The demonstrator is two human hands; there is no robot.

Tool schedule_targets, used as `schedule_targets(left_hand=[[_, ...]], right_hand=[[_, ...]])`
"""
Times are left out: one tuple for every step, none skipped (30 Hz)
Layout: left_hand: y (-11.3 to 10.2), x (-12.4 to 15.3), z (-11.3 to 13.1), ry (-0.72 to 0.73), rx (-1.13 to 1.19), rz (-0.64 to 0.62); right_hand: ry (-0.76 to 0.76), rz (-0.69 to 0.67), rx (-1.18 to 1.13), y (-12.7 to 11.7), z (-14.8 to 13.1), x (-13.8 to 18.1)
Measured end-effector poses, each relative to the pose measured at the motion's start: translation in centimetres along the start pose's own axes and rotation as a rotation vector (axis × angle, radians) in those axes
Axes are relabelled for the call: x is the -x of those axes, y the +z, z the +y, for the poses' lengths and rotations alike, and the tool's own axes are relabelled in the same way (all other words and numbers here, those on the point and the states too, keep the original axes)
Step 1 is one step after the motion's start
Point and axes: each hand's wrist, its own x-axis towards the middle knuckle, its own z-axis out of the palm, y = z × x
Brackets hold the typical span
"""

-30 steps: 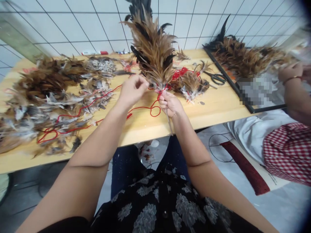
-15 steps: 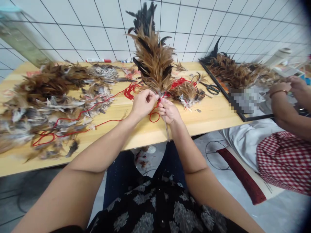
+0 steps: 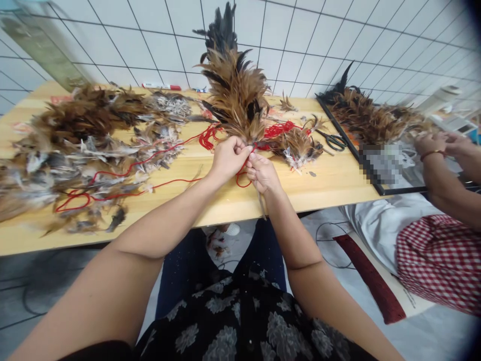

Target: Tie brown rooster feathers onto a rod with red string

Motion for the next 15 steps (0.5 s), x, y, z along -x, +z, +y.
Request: schedule_targets(left_hand=[[0.0,0.0,0.0,-0.008,0.004,-0.004],[0.0,0.0,0.1,-0.012,0.007,-0.008],[0.0,0.0,0.1,-0.014,0.01,-0.011],[-0.1,0.0,0.1,-0.011,0.013,-0.016],[-0.2,-0.1,0.1,-0.002,0.015,-0.02],[-0.3,-0.2,0.0,0.013,0.016,-0.019],[-0.5,-0.3,-0.2,0.029,0.018,-0.012],[-0.7,-0.5,-0.4,0.046,0.018,-0.001],[-0.9,-0.8,-0.7,0.059,0.018,0.008],[-1.0,-1.0,-1.1,0.066,0.018,0.007],[-1.0,-1.2,-1.4,0.067,0.022,-0.013],[-1.0,-1.3,-1.7,0.065,0.038,-0.057],[-0.9,-1.3,-2.0,0.061,0.07,-0.123],[-0.7,-1.3,-2.2,0.051,0.121,-0.203],[-0.4,-1.2,-2.3,0.034,0.188,-0.287]], right_hand=[[0.005,0.001,-0.003,0.1,0.0,0.0],[0.012,0.0,-0.008,0.1,0.0,0.1],[0.02,-0.003,-0.015,0.1,-0.1,0.2],[0.025,-0.003,-0.024,0.1,-0.1,0.2],[0.028,0.0,-0.037,0.0,-0.2,0.2],[0.026,0.004,-0.052,-0.1,-0.4,0.3],[0.021,0.008,-0.069,-0.3,-0.6,0.3],[0.014,0.014,-0.088,-0.5,-0.8,0.2],[0.005,0.021,-0.107,-0.8,-1.0,0.2],[-0.003,0.028,-0.126,-1.0,-1.2,0.3],[-0.007,0.036,-0.14,-1.2,-1.5,0.3],[-0.006,0.046,-0.148,-1.3,-1.6,0.4],[-0.002,0.053,-0.153,-1.4,-1.8,0.5],[0.003,0.058,-0.154,-1.4,-1.9,0.7],[0.012,0.058,-0.153,-1.3,-2.0,0.9]])
